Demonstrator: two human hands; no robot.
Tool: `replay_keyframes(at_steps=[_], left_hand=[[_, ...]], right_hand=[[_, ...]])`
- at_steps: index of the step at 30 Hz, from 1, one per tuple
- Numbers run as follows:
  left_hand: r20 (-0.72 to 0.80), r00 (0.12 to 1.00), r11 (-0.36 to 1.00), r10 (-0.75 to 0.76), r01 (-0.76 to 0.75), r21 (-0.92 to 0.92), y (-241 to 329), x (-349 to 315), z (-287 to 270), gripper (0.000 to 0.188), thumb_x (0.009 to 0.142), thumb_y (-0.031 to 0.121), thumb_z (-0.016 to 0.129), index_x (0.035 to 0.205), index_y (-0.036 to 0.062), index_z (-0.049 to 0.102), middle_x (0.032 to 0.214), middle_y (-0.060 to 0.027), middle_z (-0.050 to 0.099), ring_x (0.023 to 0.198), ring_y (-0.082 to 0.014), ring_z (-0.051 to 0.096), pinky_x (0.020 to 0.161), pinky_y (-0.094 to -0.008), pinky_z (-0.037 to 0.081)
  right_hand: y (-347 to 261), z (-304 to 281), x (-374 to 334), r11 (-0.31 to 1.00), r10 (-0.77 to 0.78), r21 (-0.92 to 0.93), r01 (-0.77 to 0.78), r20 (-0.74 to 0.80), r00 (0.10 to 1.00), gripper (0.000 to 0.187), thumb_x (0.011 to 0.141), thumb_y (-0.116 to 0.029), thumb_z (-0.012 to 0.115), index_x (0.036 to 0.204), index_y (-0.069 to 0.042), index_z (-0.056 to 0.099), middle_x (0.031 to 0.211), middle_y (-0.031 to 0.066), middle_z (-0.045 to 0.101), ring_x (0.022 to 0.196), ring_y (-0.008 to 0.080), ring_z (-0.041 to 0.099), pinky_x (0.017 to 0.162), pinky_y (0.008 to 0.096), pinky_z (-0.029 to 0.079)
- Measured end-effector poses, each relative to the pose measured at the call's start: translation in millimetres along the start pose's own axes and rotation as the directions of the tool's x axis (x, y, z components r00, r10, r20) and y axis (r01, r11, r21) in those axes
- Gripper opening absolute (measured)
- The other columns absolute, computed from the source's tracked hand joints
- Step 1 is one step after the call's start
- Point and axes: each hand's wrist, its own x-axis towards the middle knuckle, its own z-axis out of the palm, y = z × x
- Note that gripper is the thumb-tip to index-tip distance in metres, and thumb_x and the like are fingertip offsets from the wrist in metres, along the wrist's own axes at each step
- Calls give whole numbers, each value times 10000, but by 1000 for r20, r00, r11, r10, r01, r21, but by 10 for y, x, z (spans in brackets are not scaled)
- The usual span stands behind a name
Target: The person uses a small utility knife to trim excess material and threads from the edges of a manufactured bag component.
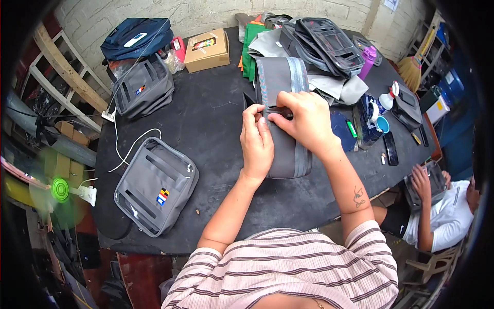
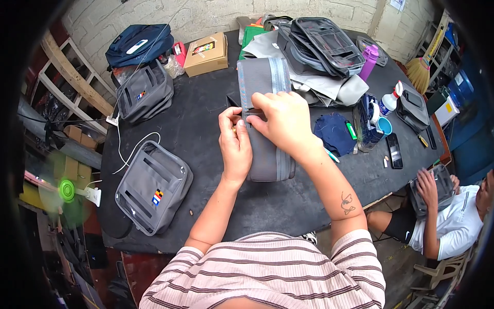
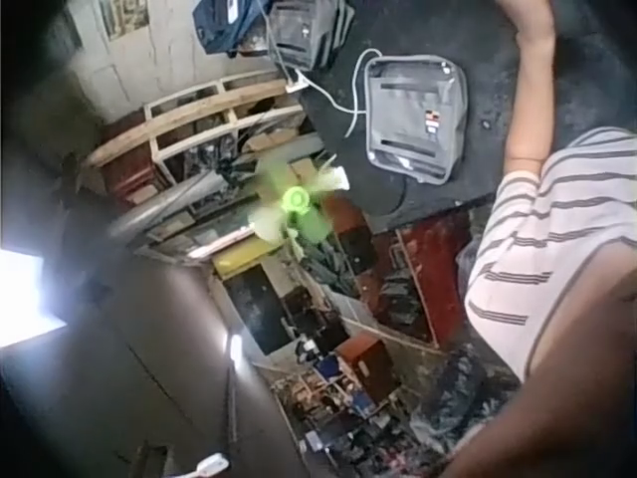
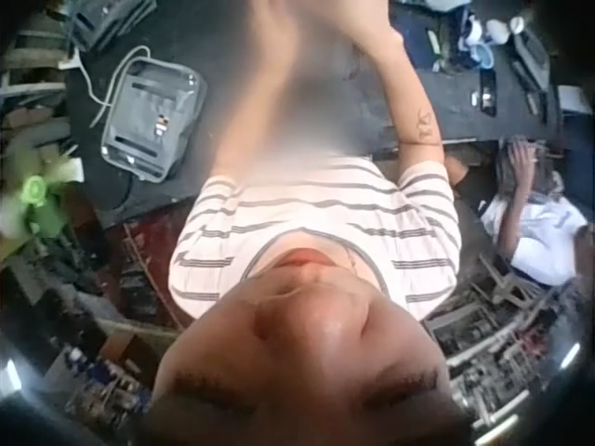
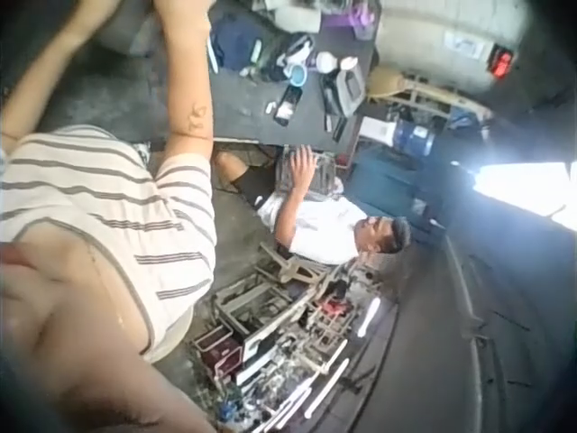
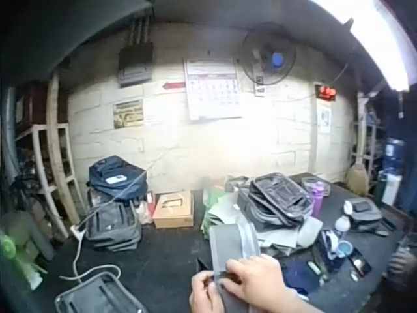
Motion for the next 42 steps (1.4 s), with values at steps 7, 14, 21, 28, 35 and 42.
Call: replay_keyframes(at_steps=[7, 14, 21, 28, 35, 42], left_hand=[[-1, 1000, 1000, -11, 11, -19, -2, -19, -12, 220, 977, 13, 438, 1193, 10, 476, 939, -136, 559, 790, -218, 576, 741, -336, 478], [-2, 999, 998, -38, 38, -45, 6, -24, -10, 223, 978, 12, 441, 1199, 19, 464, 883, -110, 541, 732, -186, 547, 698, -325, 471], [13, 999, 999, -29, 30, -23, -10, -42, -45, 220, 981, 13, 434, 1199, 21, 460, 876, -114, 535, 766, -209, 551, 714, -339, 471], [16, 997, 994, -70, 71, -85, 6, -34, -23, 215, 997, 42, 451, 1208, 14, 481, 1072, -57, 515, 951, -123, 517, 850, -264, 440], [34, 999, 997, -25, 27, -68, 20, -50, 32, 233, 997, 21, 439, 1228, 2, 464, 1067, -70, 526, 932, -118, 512, 831, -262, 439], [42, 999, 996, -14, 18, -93, -20, -74, 31, 236, 995, 31, 475, 1229, 6, 454, 1021, -64, 532, 890, -99, 514, 758, -235, 443]], right_hand=[[71, 30, 25, 916, 219, 325, -235, 85, 972, 191, 693, -131, 771, 779, -55, 619, 653, 73, 629, 564, 191, 602, 556, 314, 474], [108, 32, -52, 964, 84, 252, -81, -2, 996, 196, 745, -221, 756, 770, -84, 619, 673, 56, 644, 644, 245, 631, 617, 373, 480], [39, 16, -64, 979, 44, 202, -39, -21, 999, 188, 744, -217, 750, 751, -105, 599, 653, 37, 626, 638, 245, 620, 618, 373, 453], [71, 23, -87, 979, 32, 201, -23, -39, 999, 194, 729, -221, 742, 746, -87, 602, 681, 57, 642, 654, 257, 642, 614, 384, 477], [122, 117, -126, 988, 57, 150, -42, -98, 994, 216, 712, -249, 747, 768, -108, 592, 657, 19, 638, 650, 247, 645, 619, 384, 465], [13, 67, -76, 985, 158, 62, -160, 33, 987, 258, 654, -302, 741, 727, -95, 605, 664, 47, 651, 663, 260, 658, 628, 383, 459]])
